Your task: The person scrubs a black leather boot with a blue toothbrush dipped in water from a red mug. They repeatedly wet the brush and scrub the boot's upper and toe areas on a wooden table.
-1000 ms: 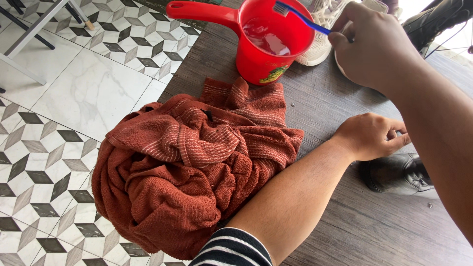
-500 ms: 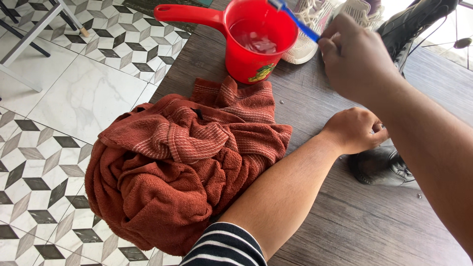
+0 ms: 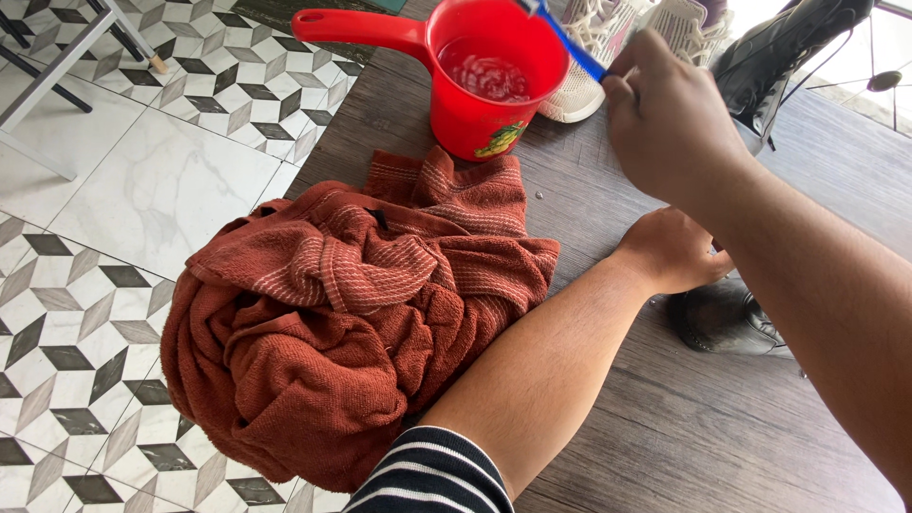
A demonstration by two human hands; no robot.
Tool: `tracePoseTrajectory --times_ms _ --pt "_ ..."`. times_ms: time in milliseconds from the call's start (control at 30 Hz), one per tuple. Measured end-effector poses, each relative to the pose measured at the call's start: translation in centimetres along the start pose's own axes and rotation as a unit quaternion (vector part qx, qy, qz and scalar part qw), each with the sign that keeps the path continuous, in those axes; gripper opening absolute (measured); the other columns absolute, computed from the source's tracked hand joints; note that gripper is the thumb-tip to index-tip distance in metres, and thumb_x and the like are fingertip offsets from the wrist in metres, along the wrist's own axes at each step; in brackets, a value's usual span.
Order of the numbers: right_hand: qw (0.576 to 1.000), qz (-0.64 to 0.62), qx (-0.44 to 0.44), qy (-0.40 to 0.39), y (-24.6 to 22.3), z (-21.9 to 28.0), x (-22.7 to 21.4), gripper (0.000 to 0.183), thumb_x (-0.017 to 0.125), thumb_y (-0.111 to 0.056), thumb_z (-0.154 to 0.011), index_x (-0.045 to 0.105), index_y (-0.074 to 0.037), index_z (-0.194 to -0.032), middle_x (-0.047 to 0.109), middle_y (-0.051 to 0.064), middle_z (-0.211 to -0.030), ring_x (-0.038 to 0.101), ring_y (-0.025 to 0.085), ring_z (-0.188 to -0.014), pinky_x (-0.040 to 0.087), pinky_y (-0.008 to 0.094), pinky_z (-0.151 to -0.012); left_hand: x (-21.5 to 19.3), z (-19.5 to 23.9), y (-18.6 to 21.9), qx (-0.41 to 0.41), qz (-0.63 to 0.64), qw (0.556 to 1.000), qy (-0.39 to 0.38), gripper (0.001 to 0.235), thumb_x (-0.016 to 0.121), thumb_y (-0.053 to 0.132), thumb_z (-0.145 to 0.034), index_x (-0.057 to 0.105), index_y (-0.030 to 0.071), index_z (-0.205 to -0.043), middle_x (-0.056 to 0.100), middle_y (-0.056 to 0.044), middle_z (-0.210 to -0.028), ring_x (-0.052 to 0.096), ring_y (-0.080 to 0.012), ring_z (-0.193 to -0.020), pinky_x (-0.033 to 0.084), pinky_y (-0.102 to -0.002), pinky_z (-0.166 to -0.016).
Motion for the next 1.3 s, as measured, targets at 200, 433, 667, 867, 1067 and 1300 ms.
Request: tracePoseTrajectory --times_ms 200,433,667,867,1067,1300 --pt "0.995 0.028 0.054 -0.079 -0.4 0.6 1.0 0.016 0.039 -0.016 -0.101 0.049 -0.004 -0.107 0.06 0.021 -0.075 0.053 0.033 -0.063 0.041 0.049 -0.056 0.8 -0.3 -0.4 0.003 -0.031 0.999 -0.01 0.063 0.037 0.052 -0.072 0.063 0.008 -0.109 0.066 -0.015 -0.113 0.058 -0.0346 -0.109 0.047 -0.046 -0.082" --pt "0.996 0.037 0.034 -0.075 -0.3 0.2 1.4 0.016 0.041 -0.016 -0.1 0.049 -0.004 -0.107 0.06 0.026 -0.082 0.054 0.041 -0.071 0.038 0.053 -0.059 0.4 -0.2 -0.2 0.0 -0.017 1.0 -0.013 0.058 0.039 0.048 -0.072 0.063 0.008 -0.105 0.068 -0.014 -0.108 0.06 -0.0339 -0.106 0.048 -0.046 -0.078" --pt "0.999 0.032 -0.014 -0.027 -0.3 -0.3 1.0 0.013 0.042 -0.014 -0.099 0.048 -0.003 -0.103 0.058 0.023 -0.074 0.052 0.043 -0.071 0.036 0.052 -0.059 0.6 -0.3 -0.5 -0.004 -0.014 1.0 -0.017 0.058 0.041 0.048 -0.072 0.059 0.01 -0.112 0.065 -0.012 -0.116 0.058 -0.0319 -0.111 0.048 -0.044 -0.081" --pt "0.999 0.033 -0.001 -0.027 -0.7 0.0 0.9 0.012 0.042 -0.013 -0.098 0.048 -0.005 -0.103 0.058 0.023 -0.073 0.052 0.042 -0.066 0.037 0.054 -0.055 0.2 -0.2 0.1 0.002 -0.018 0.999 -0.029 0.049 0.041 0.043 -0.073 0.064 0.01 -0.1 0.069 -0.009 -0.107 0.06 -0.0303 -0.105 0.049 -0.043 -0.076" --pt "0.999 0.03 -0.005 -0.026 -0.6 0.0 1.1 0.011 0.043 -0.013 -0.101 0.047 -0.003 -0.103 0.057 0.021 -0.07 0.051 0.039 -0.069 0.037 0.051 -0.057 0.1 -0.2 0.3 0.025 -0.004 1.0 -0.006 0.037 0.042 0.039 -0.072 0.064 0.011 -0.081 0.069 -0.009 -0.088 0.062 -0.03 -0.09 0.047 -0.043 -0.067" --pt "0.997 0.02 0.045 -0.057 -1.1 0.8 1.1 0.012 0.041 -0.014 -0.101 0.047 -0.004 -0.105 0.058 0.021 -0.074 0.052 0.035 -0.063 0.038 0.049 -0.055 -0.9 0.4 0.9 0.019 0.068 0.997 -0.008 0.042 0.038 0.05 -0.068 0.051 0.011 -0.064 0.059 -0.006 -0.064 0.056 -0.0242 -0.068 0.041 -0.041 -0.057"
Point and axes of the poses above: each hand's wrist, its own z-axis away from the middle knuckle, its own x-axis out of the palm, y = z × x, the point moved 10 cm from there along -z, towards the middle knuckle
